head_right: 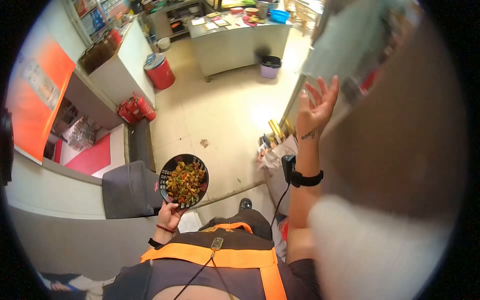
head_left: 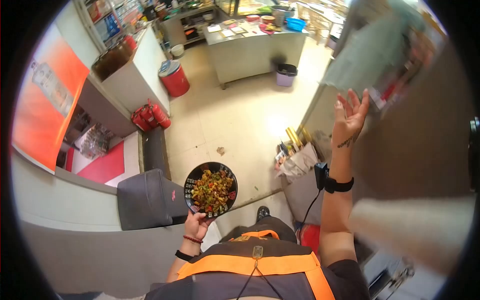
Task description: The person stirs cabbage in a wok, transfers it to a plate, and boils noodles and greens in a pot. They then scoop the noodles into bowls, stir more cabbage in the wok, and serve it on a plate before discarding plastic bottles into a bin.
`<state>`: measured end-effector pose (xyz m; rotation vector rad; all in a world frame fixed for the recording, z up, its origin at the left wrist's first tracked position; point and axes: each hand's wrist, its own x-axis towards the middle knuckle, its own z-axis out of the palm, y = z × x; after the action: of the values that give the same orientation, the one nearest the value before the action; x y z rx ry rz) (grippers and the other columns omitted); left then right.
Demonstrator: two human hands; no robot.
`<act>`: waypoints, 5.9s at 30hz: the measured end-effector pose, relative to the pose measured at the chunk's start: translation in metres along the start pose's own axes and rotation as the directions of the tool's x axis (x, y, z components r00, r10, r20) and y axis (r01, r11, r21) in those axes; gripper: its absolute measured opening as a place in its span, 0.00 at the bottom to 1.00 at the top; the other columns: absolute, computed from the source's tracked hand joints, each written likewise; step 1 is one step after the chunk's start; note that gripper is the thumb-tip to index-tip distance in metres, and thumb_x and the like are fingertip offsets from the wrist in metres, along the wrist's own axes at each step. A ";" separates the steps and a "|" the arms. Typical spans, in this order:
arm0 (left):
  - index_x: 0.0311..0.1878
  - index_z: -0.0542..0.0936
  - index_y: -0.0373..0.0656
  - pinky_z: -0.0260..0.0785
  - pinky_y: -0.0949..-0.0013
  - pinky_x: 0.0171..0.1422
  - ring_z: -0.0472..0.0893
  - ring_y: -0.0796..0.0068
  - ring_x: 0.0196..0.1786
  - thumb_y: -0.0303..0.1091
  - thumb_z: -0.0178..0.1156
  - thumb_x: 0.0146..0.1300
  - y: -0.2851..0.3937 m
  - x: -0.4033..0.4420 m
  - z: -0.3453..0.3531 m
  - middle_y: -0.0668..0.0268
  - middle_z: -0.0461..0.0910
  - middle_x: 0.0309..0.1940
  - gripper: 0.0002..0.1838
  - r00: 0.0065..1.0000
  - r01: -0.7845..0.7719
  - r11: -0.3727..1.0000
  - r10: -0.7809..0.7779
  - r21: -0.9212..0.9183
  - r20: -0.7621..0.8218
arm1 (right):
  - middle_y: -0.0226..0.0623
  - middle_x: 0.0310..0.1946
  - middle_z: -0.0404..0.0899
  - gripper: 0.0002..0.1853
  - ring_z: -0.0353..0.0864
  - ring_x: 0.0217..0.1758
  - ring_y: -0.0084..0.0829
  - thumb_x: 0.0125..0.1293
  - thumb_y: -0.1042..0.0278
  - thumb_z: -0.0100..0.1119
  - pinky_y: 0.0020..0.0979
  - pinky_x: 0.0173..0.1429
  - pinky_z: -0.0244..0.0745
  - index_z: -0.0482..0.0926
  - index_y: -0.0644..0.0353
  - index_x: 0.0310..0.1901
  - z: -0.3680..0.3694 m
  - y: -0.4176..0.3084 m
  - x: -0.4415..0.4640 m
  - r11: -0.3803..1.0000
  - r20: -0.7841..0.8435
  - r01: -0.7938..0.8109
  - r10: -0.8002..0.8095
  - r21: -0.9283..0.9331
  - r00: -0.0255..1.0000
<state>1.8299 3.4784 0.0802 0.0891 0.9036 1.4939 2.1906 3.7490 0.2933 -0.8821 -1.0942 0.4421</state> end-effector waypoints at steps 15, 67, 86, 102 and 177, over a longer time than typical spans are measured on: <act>0.66 0.58 0.49 0.78 0.46 0.53 0.76 0.50 0.56 0.14 0.43 0.53 0.108 0.408 0.121 0.55 0.68 0.60 0.35 0.967 -0.212 0.975 0.200 -0.063 -0.159 | 0.50 0.63 0.61 0.50 0.70 0.60 0.38 0.57 0.66 0.67 0.33 0.52 0.71 0.43 0.58 0.73 0.306 0.407 0.230 0.825 0.168 -0.560 0.564 -0.076 0.809; 0.69 0.55 0.51 0.81 0.55 0.50 0.77 0.58 0.56 0.09 0.44 0.56 0.300 1.355 0.689 0.58 0.68 0.59 0.38 0.835 0.434 0.797 -0.531 0.421 0.144 | 0.45 0.56 0.72 0.31 0.78 0.53 0.39 0.65 0.58 0.52 0.37 0.49 0.81 0.60 0.54 0.69 0.424 0.891 0.806 0.456 0.035 -0.720 0.833 0.523 0.553; 0.64 0.60 0.47 0.71 0.40 0.60 0.72 0.48 0.61 0.12 0.44 0.56 -0.150 1.351 1.129 0.54 0.67 0.62 0.31 0.631 0.654 0.646 -0.753 0.394 0.187 | 0.51 0.53 0.75 0.25 0.78 0.54 0.47 0.65 0.52 0.57 0.31 0.45 0.81 0.67 0.59 0.58 -0.055 0.958 1.047 0.586 -0.438 -0.581 0.810 0.565 0.390; 0.67 0.59 0.47 0.70 0.42 0.62 0.71 0.49 0.64 0.12 0.43 0.56 -0.361 1.631 1.431 0.54 0.66 0.64 0.34 0.678 0.618 0.734 -0.679 0.282 0.281 | 0.48 0.47 0.79 0.24 0.82 0.48 0.42 0.63 0.53 0.59 0.29 0.39 0.81 0.69 0.62 0.53 -0.252 1.121 1.383 0.630 -0.731 -0.695 0.646 0.347 0.220; 0.65 0.66 0.42 0.68 0.45 0.64 0.71 0.53 0.62 0.19 0.48 0.54 0.668 3.766 1.902 0.54 0.69 0.61 0.31 0.864 -0.472 0.864 0.414 -0.174 -0.286 | 0.41 0.35 0.82 0.17 0.85 0.35 0.36 0.68 0.56 0.54 0.31 0.35 0.82 0.72 0.59 0.51 1.855 2.792 2.820 0.384 0.636 -0.850 0.768 -0.360 0.078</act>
<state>1.7010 7.7477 0.0367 -0.0668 0.9251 2.0761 1.9924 8.1167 0.0264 -1.2278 -1.1542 2.0139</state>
